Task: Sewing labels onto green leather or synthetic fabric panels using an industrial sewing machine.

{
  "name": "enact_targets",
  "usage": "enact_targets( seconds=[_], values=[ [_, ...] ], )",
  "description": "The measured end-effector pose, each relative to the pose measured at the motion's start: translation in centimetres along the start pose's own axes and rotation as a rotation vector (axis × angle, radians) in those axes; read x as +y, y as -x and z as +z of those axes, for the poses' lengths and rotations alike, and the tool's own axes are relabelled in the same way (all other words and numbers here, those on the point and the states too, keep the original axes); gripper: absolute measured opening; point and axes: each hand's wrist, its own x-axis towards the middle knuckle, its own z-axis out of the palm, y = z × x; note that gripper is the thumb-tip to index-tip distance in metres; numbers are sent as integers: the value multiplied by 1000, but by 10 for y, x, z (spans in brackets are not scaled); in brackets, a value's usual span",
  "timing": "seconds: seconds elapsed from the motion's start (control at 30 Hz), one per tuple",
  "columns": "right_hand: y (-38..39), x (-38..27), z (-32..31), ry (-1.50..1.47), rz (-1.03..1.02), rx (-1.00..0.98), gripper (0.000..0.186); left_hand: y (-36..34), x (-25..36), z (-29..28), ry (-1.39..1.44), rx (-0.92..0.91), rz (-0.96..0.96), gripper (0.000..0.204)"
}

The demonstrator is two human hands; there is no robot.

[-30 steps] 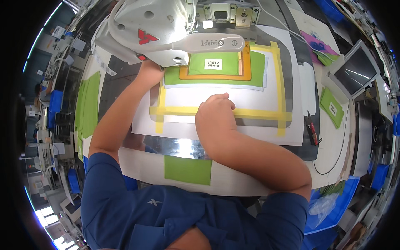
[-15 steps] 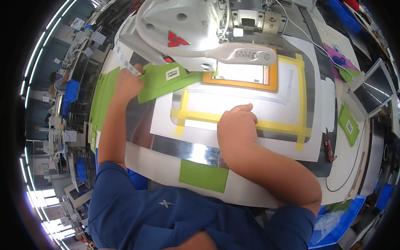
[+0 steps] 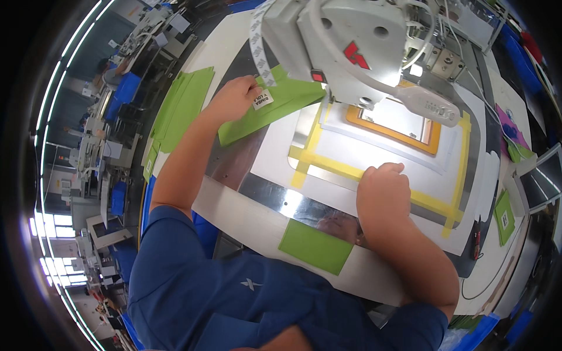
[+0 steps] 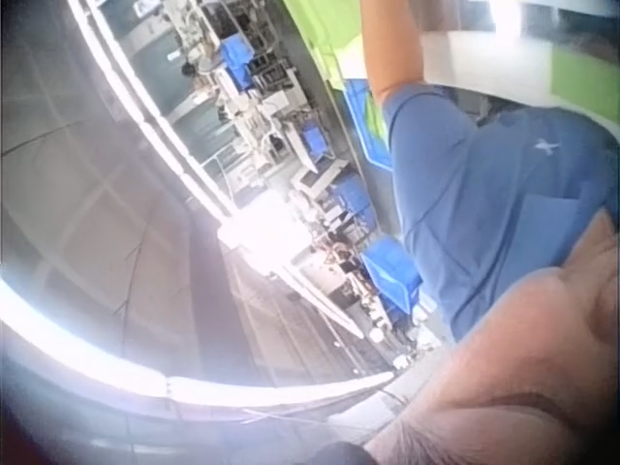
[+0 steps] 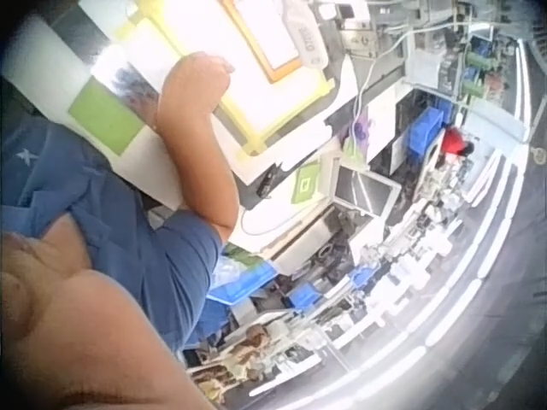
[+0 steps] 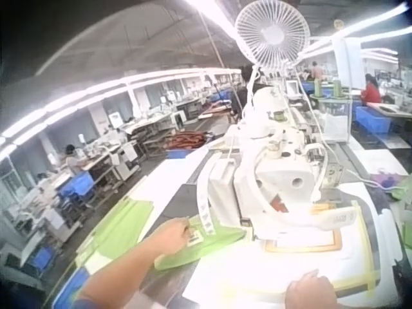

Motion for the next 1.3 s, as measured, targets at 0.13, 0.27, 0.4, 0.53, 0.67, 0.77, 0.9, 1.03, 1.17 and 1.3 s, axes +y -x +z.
enact_targets(
  seconds=[0.13,0.27,0.4,0.53,0.67,0.77,0.9,1.03,1.17,1.3],
  values=[
    [-3,5,3,47,-97,2,26,42,-7,-64,101,12,-213,30],
    [-3,12,10,-93,-39,87,16,104,-56,-115,243,93,-378,29],
    [-1,14,16,-146,-5,216,11,200,-153,-159,236,193,-707,28],
    [-2,16,16,-139,-25,230,11,311,-218,-174,128,264,-1001,39],
    [-14,17,27,-193,-43,271,7,437,-291,-160,-15,156,-1257,40],
    [-9,20,27,-195,-48,283,7,474,-287,-115,235,312,-1403,39],
    [3,21,20,-130,-30,267,9,455,-296,-91,47,-23,-1520,45],
    [6,15,18,-122,-86,252,10,342,-274,-73,-221,188,-828,47],
    [-4,6,4,-66,-135,117,23,184,-114,-76,101,179,-368,25],
    [0,33,-2,-199,-146,110,20,90,43,-43,312,-7,256,9]
  ],
)
